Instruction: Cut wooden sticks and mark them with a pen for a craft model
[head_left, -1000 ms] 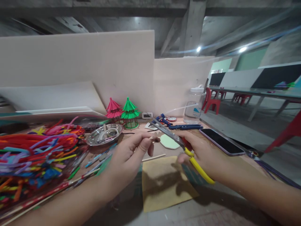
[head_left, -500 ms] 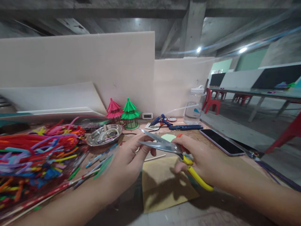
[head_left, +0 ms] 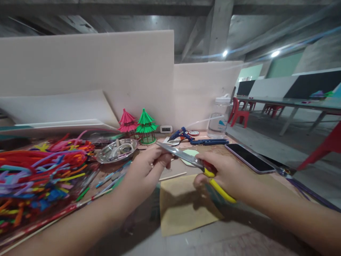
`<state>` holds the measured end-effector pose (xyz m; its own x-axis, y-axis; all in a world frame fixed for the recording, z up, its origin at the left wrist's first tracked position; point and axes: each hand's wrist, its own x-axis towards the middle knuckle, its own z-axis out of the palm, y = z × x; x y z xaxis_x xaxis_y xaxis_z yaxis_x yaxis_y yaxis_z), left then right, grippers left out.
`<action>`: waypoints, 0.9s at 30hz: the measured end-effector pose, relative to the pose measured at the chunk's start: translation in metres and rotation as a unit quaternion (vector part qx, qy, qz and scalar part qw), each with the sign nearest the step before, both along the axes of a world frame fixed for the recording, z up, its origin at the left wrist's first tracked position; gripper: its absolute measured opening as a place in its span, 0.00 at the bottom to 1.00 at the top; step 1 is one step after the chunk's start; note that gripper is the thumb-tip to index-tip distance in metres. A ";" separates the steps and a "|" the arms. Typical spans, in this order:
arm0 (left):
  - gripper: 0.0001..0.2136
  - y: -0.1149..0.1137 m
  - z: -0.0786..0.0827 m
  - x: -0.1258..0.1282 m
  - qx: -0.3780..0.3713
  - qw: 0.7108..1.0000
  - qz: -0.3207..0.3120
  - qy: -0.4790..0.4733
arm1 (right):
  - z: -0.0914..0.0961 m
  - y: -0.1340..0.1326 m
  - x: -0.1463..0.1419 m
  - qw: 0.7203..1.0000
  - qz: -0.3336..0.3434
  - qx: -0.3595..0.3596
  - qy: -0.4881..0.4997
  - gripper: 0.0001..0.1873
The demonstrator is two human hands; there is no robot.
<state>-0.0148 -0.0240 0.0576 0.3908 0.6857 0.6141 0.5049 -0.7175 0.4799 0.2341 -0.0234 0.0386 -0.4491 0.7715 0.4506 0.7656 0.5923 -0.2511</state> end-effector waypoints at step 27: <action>0.07 0.055 0.014 -0.050 -0.173 0.956 0.165 0.173 | -0.055 0.062 0.040 0.993 -0.098 -0.001 -0.065 0.25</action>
<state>-0.0650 0.0315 0.0719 0.2571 0.9450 0.2021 0.8475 -0.3209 0.4227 0.2738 0.0388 -0.0160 -0.3438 0.8512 0.3965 0.8925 0.4275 -0.1440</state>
